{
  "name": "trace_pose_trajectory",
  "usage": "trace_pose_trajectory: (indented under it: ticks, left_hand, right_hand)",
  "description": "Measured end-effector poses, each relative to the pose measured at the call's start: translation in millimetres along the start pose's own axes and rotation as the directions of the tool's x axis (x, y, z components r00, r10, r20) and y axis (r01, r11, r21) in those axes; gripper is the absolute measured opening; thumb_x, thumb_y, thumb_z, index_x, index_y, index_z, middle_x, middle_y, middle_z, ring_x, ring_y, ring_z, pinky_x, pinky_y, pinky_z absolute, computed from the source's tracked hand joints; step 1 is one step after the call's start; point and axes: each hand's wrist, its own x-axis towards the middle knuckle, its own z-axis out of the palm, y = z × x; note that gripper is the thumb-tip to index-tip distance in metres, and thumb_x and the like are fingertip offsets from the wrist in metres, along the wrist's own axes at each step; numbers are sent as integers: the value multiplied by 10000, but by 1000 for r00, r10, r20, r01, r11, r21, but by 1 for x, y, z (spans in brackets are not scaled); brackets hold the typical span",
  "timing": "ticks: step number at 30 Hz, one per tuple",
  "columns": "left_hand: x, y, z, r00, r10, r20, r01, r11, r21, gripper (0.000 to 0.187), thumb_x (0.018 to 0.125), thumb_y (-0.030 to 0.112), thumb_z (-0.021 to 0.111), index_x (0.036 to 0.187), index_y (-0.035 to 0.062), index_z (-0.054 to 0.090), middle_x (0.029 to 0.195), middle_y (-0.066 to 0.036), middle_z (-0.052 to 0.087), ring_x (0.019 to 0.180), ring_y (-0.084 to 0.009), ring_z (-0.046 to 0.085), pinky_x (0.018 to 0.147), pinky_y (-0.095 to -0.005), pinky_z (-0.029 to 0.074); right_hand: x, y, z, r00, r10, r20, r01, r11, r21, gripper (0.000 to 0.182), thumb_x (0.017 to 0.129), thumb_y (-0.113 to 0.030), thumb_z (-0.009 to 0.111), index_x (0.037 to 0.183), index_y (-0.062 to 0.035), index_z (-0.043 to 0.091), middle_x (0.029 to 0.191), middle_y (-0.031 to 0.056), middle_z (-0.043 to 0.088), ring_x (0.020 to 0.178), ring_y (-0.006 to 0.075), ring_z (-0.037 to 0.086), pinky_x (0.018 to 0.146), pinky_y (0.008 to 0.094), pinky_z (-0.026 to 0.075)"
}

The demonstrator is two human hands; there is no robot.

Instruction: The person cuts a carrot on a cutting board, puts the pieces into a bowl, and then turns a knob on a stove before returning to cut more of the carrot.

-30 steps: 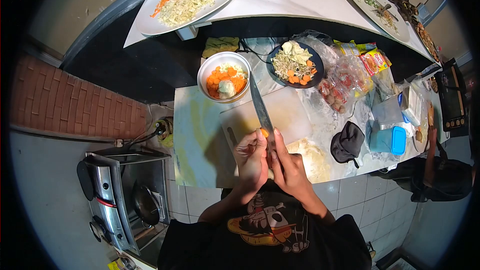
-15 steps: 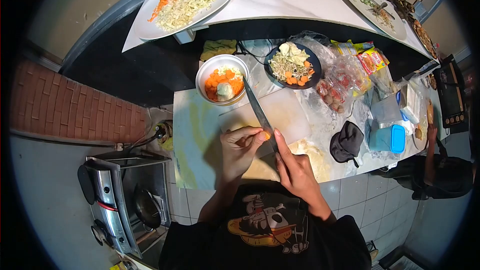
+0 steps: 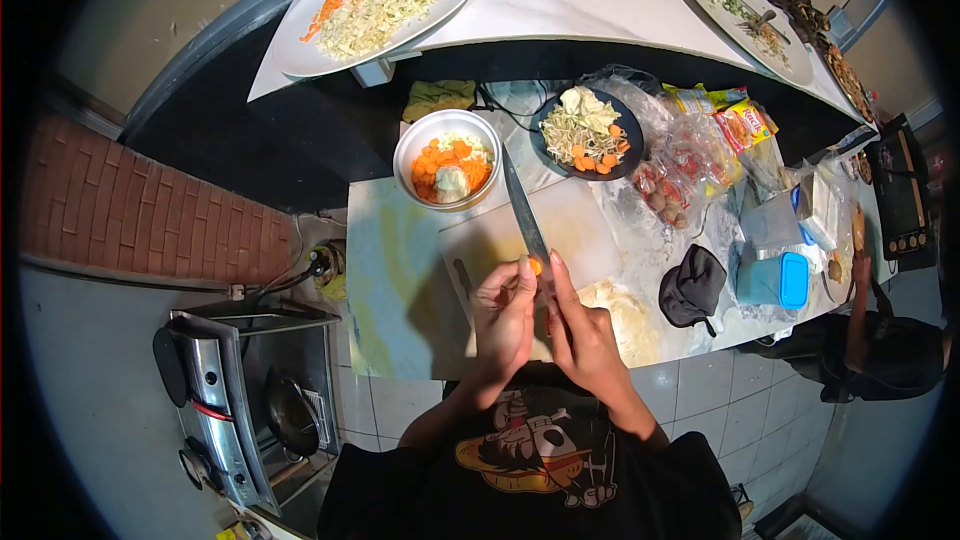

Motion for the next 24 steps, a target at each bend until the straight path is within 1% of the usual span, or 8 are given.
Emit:
trace_pose_trajectory:
  ticks: [2, 7, 10, 11, 13, 17, 20, 24]
  left_hand:
    - [8, 8, -3, 997, 10, 78, -14, 999, 52, 150, 987, 55, 603, 1084, -29, 680, 1024, -61, 698, 892, -87, 624, 799, -248, 507]
    - [21, 33, -6, 971, 78, 226, -182, 853, 489, 174, 936, 24, 669, 1084, -67, 671, 973, -91, 720, 864, -102, 670, 787, -237, 537]
    - [27, 38, -13, 954, 60, 293, -228, 778, 586, 154, 911, 24, 701, 1023, -81, 684, 884, -93, 725, 821, -114, 687, 778, -243, 554]
    - [27, 39, -12, 954, 60, 294, -229, 777, 586, 154, 911, 24, 701, 1023, -81, 684, 884, -93, 725, 821, -114, 687, 778, -243, 554]
    - [25, 41, -6, 966, 73, 249, -206, 798, 566, 128, 901, 24, 712, 973, -81, 695, 852, -88, 726, 774, -109, 679, 727, -233, 550]
    - [17, 30, -4, 982, 35, 187, -128, 850, 511, 111, 918, 31, 695, 977, -62, 697, 869, -77, 722, 772, -102, 662, 725, -232, 535]
    - [5, 5, -1, 1000, -2, 12, 1, 997, 80, 115, 981, 63, 615, 1010, -22, 687, 924, -55, 706, 828, -86, 631, 802, -249, 513]
    - [-5, 0, 7, 995, -82, -62, 78, 995, -57, 144, 1002, 116, 593, 1033, 14, 690, 930, -29, 698, 800, -83, 620, 740, -241, 499]
  right_hand:
    - [0, -1, -7, 1000, 6, 25, -5, 999, -36, 676, 854, 61, 558, 1499, -8, 368, 670, 206, 619, 528, 337, 608, 526, 397, 477]
    - [2, -8, -19, 994, 1, 106, 9, 996, -93, 713, 833, 67, 557, 1511, -31, 357, 744, 202, 650, 536, 329, 603, 535, 400, 478]
    - [4, -9, -21, 991, 2, 131, 16, 991, -136, 738, 819, 73, 559, 1517, -35, 344, 783, 200, 660, 550, 323, 610, 544, 401, 483]
    - [3, -10, -20, 993, 4, 114, 9, 993, -118, 716, 840, 78, 568, 1513, -37, 355, 692, 196, 614, 524, 344, 583, 533, 369, 464]
    - [2, -10, -19, 995, 10, 98, 0, 995, -101, 695, 860, 84, 577, 1510, -40, 366, 602, 193, 568, 497, 364, 555, 521, 338, 446]
    - [1, -10, -15, 993, 56, 108, -48, 996, -77, 708, 860, 51, 558, 1524, -40, 329, 665, 206, 618, 513, 342, 596, 524, 412, 469]
    - [2, -9, -6, 998, 46, 48, -44, 999, -30, 676, 890, 32, 557, 1522, -30, 326, 637, 209, 602, 506, 349, 594, 509, 408, 459]
    - [2, -11, -6, 992, 98, 78, -97, 995, -20, 743, 863, 93, 530, 1547, -46, 274, 735, 225, 628, 583, 364, 627, 591, 342, 485]
